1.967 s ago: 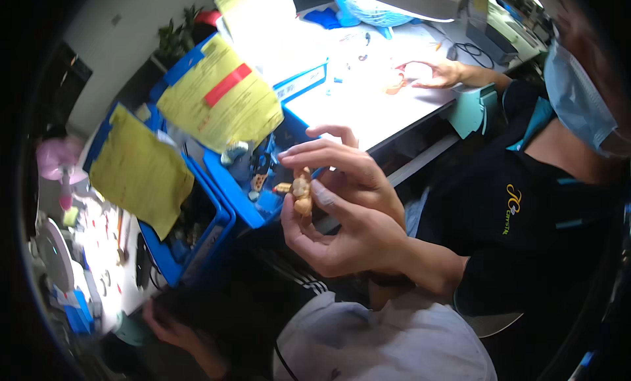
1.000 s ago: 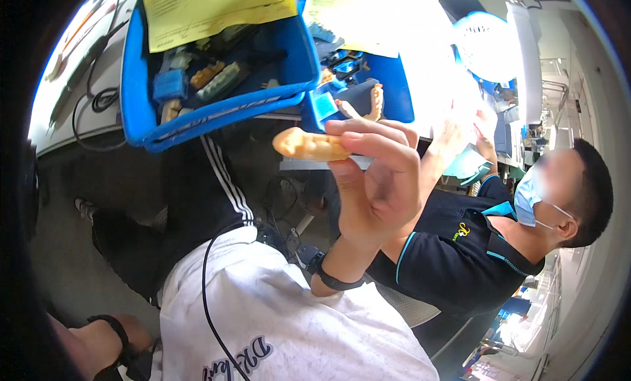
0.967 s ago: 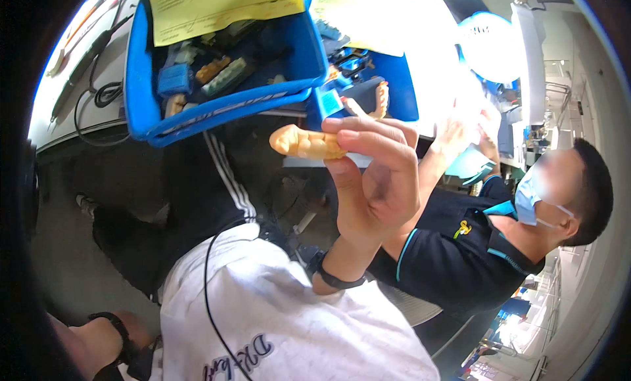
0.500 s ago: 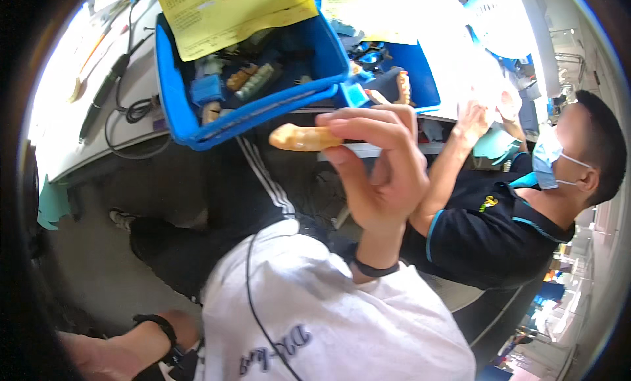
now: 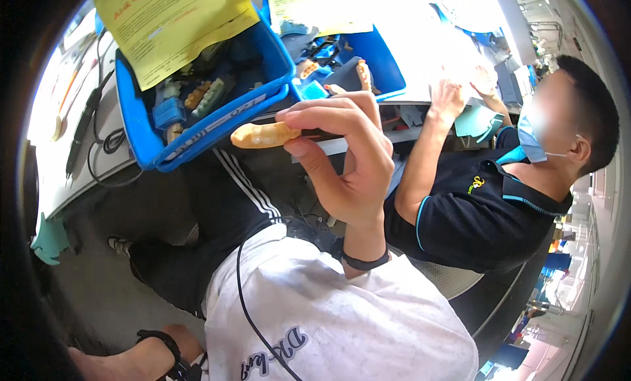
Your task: The recorder fits and adjusts a set of dental crowns onto a plaster dental model using a rotary tool.
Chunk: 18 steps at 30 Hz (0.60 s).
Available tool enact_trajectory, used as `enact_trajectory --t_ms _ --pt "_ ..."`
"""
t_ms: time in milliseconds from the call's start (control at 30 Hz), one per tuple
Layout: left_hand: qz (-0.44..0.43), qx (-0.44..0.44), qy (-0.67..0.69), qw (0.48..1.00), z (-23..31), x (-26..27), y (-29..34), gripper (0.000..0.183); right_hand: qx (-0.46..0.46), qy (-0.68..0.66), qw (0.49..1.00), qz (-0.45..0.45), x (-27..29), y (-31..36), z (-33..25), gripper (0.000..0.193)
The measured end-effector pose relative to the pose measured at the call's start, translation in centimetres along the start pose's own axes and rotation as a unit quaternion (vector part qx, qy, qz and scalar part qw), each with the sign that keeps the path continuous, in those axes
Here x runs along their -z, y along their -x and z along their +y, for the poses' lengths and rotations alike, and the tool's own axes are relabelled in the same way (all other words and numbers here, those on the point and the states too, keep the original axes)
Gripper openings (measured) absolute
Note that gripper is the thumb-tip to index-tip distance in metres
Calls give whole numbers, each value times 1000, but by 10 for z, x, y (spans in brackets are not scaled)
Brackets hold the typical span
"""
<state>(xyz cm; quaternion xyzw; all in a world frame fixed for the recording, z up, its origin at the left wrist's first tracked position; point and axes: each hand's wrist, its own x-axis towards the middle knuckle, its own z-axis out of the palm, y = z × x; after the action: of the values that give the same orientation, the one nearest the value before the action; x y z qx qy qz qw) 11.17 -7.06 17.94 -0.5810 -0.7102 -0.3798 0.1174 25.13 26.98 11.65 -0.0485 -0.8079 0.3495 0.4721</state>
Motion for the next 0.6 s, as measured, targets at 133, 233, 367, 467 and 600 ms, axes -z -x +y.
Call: enact_trajectory --t_ms 133,233,367,467,600 --pt "-7 -27 -27 999 -5 -4 -2 26 6 34 999 -20 6 -1 0 30" --pt "-15 -35 -36 999 -5 -6 1 26 1 28 1000 -14 7 3 1 30" --pt "-22 -34 -48 998 -2 -2 12 28 -16 0 1000 0 8 10 2 28" --pt "-25 -44 -62 997 -6 -2 16 28 -30 -4 999 14 12 11 5 27" --pt "-35 -70 -76 994 -19 -2 14 30 -40 -2 999 24 10 14 6 28"
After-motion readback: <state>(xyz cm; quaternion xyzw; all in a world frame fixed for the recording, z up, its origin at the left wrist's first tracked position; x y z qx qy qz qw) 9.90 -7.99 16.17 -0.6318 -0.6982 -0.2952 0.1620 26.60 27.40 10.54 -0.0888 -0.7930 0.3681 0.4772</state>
